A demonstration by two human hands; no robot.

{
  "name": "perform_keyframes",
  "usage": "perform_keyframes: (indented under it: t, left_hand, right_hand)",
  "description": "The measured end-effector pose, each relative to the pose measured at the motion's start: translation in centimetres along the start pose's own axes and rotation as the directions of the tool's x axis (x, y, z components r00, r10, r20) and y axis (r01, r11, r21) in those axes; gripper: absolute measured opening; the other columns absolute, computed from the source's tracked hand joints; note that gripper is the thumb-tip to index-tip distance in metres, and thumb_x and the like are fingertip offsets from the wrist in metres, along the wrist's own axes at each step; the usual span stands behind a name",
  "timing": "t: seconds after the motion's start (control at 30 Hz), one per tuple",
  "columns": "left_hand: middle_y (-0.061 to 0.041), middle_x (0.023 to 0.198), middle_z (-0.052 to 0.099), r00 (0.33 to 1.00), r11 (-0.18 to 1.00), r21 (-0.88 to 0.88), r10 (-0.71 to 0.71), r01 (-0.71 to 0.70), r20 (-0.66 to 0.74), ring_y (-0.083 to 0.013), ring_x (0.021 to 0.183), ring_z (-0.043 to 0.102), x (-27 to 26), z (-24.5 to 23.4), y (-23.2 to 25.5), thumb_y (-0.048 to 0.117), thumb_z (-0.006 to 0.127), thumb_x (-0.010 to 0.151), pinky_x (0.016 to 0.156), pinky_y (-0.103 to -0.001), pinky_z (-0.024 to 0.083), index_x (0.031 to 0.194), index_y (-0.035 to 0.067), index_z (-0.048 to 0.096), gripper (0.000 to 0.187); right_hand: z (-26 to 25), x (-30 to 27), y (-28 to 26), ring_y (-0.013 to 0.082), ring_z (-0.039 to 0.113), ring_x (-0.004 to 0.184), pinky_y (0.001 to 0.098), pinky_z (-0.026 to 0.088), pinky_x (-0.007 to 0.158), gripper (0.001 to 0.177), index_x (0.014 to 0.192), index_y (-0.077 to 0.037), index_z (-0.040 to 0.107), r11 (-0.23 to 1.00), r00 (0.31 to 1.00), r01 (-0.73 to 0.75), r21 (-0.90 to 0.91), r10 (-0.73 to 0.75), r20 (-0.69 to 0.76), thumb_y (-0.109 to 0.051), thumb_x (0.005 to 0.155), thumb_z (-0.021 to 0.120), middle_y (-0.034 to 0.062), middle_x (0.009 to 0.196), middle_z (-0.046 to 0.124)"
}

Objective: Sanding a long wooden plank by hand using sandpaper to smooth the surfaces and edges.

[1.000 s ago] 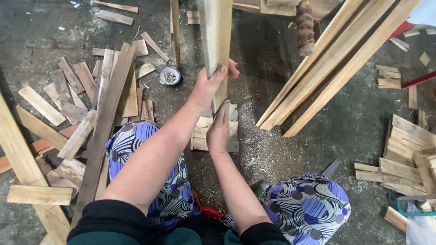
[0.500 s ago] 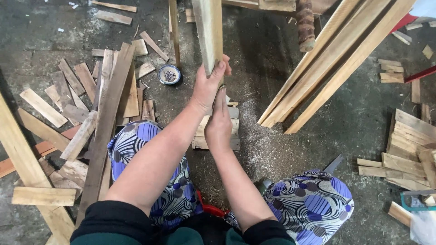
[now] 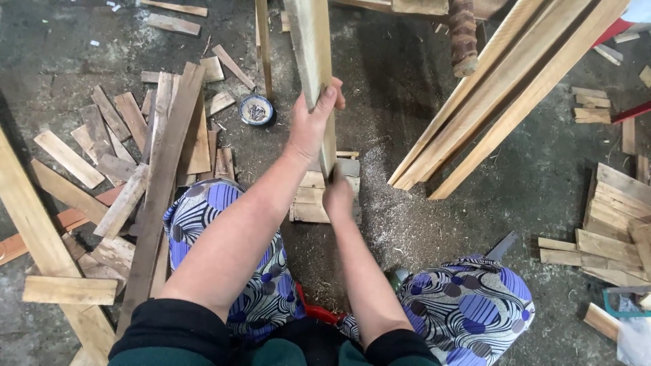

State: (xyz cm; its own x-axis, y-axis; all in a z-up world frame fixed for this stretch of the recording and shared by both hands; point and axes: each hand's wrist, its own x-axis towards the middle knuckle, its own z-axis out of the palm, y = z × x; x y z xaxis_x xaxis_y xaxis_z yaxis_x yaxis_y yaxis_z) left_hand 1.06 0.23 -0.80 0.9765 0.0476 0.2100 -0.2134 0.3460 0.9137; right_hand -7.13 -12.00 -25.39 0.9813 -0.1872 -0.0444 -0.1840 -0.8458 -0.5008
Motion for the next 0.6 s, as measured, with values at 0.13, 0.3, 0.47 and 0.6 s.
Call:
perform_keyframes:
  t: [0.13, 0.3, 0.47, 0.6]
  left_hand:
    - [0.0, 0.088, 0.062, 0.999, 1.0, -0.012, 0.028, -0.028, 0.021, -0.0133, 0.089, 0.062, -0.2, 0.6, -0.2, 0.059, 0.058, 0.099, 0.094, -0.034, 0.051, 0.115, 0.013, 0.062, 0.049]
    - [-0.002, 0.091, 0.063, 0.998, 1.0, -0.001, -0.011, 0.011, 0.057, -0.0134, 0.092, 0.063, -0.6, 0.4, -0.4, 0.064, 0.059, 0.096, 0.097, -0.037, 0.05, 0.117, 0.013, 0.061, 0.055]
    - [-0.003, 0.09, 0.065, 0.991, 1.0, -0.025, 0.019, -0.016, 0.134, -0.0139, 0.091, 0.065, -0.3, -0.1, 0.3, 0.058, 0.057, 0.1, 0.095, -0.034, 0.05, 0.115, 0.012, 0.062, 0.049]
    - [-0.005, 0.091, 0.068, 0.981, 0.999, -0.037, 0.022, -0.016, 0.191, -0.0148, 0.092, 0.066, -0.3, 0.2, 0.2, 0.056, 0.058, 0.1, 0.096, -0.035, 0.051, 0.116, 0.011, 0.064, 0.048]
  right_hand:
    - [-13.2, -1.3, -12.5, 0.044, 0.055, 0.131, 0.0558, 0.051, 0.101, 0.067, 0.162, -0.015, 0.031, 0.97, 0.973, 0.17, 0.172, -0.138, -0.183, -0.014, 0.099, 0.052, 0.0179, 0.155, 0.049]
    - [-6.8, -2.5, -8.5, 0.0366, 0.06, 0.127, 0.0465, 0.054, 0.098, 0.066, 0.16, -0.014, 0.039, 0.972, 0.905, 0.223, 0.072, -0.179, -0.385, -0.004, 0.096, 0.053, 0.013, 0.154, 0.051]
    - [5.5, -0.2, 4.8, 0.0366, 0.071, 0.109, 0.0501, 0.061, 0.088, 0.075, 0.16, -0.021, 0.037, 0.991, 0.993, -0.118, -0.058, 0.116, -0.027, -0.007, 0.089, 0.057, 0.0087, 0.14, 0.063]
    - [-3.3, 1.4, -2.4, 0.04, 0.071, 0.102, 0.0565, 0.058, 0.078, 0.075, 0.154, -0.013, 0.044, 0.999, 0.991, -0.031, -0.014, 0.029, -0.132, -0.033, 0.086, 0.068, 0.0167, 0.114, 0.072]
